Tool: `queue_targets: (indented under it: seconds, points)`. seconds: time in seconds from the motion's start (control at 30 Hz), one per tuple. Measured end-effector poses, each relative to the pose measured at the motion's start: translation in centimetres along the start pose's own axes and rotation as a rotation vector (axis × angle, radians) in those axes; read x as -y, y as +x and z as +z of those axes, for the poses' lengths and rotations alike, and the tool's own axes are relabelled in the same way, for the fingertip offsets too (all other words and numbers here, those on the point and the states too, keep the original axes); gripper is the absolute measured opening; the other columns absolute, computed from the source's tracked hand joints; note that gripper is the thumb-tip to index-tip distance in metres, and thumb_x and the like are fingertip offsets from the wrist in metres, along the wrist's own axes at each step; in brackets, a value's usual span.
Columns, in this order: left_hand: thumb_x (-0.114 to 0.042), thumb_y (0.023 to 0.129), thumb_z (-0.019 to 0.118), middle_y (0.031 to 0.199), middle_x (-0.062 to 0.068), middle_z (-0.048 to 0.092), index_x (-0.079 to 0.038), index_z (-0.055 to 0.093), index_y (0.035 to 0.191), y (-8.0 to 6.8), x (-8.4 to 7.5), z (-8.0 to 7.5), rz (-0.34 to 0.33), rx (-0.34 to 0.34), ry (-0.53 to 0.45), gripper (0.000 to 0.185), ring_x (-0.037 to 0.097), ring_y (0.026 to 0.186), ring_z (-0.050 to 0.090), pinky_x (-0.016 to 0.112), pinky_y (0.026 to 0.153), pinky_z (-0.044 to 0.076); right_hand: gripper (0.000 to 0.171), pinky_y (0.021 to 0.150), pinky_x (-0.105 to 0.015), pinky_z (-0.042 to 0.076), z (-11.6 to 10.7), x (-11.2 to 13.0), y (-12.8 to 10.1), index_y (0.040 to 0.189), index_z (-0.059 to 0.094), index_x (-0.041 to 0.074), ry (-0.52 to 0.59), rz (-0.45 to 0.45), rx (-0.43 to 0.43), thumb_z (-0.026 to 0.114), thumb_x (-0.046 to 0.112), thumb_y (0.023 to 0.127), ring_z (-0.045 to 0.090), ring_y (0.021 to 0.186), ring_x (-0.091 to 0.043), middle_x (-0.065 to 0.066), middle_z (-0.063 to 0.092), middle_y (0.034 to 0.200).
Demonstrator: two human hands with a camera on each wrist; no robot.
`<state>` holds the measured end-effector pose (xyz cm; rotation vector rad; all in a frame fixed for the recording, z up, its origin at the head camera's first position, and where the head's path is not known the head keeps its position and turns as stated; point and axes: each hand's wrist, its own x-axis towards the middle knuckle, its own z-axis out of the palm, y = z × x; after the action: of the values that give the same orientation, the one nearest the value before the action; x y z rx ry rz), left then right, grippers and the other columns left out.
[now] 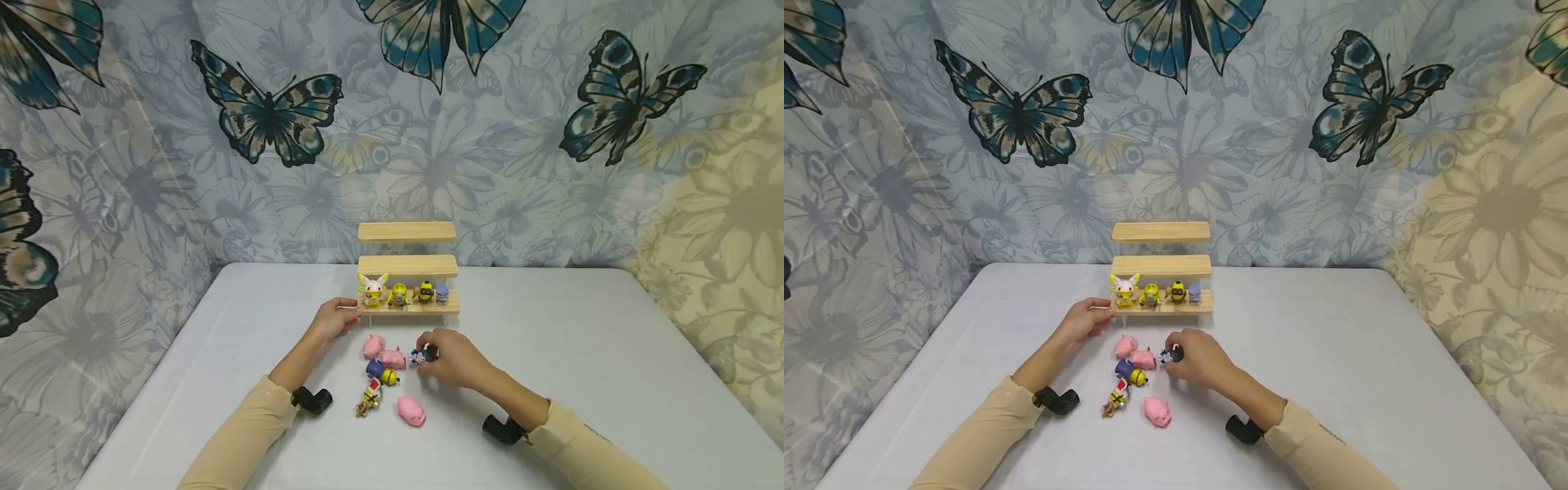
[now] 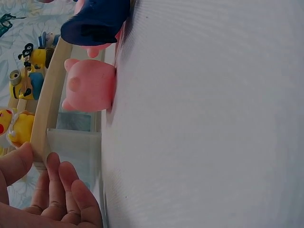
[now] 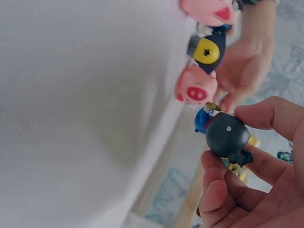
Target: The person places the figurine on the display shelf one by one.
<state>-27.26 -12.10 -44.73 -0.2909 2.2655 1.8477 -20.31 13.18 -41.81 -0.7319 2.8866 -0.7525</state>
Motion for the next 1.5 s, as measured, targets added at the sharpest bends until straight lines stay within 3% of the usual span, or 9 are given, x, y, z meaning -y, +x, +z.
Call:
queue_targets:
  seconds: [0.13,0.43,0.83,1.23,1.5]
  points:
    - [-0.02,0.092,0.067,0.093,0.009,0.07,-0.003,0.06,0.123,-0.1,0.0,0.0,0.001,-0.004,-0.004,0.036,0.012,0.078,0.06,0.024,0.064,0.045,0.019,0.065,-0.025,0.04,-0.7,0.0,-0.1,0.093,0.069,0.012,0.008,-0.031,-0.021,0.075,0.012,0.076,0.049,0.073,-0.01,0.003,0.058,0.079]
    - [-0.02,0.091,0.068,0.093,0.008,0.07,-0.005,0.059,0.125,0.3,-0.1,0.2,0.003,0.0,0.009,0.038,0.011,0.077,0.06,0.023,0.064,0.045,0.021,0.064,-0.026,0.042,-2.6,0.4,0.1,0.096,0.068,0.008,0.064,0.021,-0.067,0.077,0.015,0.079,0.05,0.07,-0.011,0.001,0.06,0.081]
    - [-0.02,0.091,0.068,0.095,0.009,0.071,-0.005,0.06,0.124,0.2,-0.2,-0.2,-0.011,-0.006,-0.001,0.038,0.012,0.08,0.061,0.024,0.065,0.045,0.019,0.065,-0.028,0.041,-6.1,1.2,0.8,0.096,0.069,0.007,0.039,-0.052,-0.094,0.076,0.017,0.081,0.051,0.074,-0.018,-0.001,0.06,0.082]
    - [-0.021,0.091,0.068,0.099,0.011,0.071,-0.006,0.059,0.124,0.3,0.1,0.0,-0.013,-0.016,0.001,0.037,0.011,0.078,0.06,0.023,0.065,0.045,0.027,0.065,-0.028,0.044,-9.0,1.5,2.9,0.102,0.069,0.003,0.025,-0.071,-0.079,0.078,0.015,0.08,0.053,0.074,-0.015,-0.005,0.065,0.085]
    - [-0.02,0.091,0.068,0.095,0.008,0.071,-0.004,0.06,0.123,0.1,0.1,0.0,0.003,-0.01,-0.008,0.037,0.011,0.079,0.061,0.024,0.064,0.045,0.027,0.068,-0.029,0.045,-10.8,1.8,5.5,0.106,0.067,0.003,0.079,-0.058,-0.01,0.075,0.017,0.084,0.056,0.076,-0.018,-0.008,0.065,0.088]
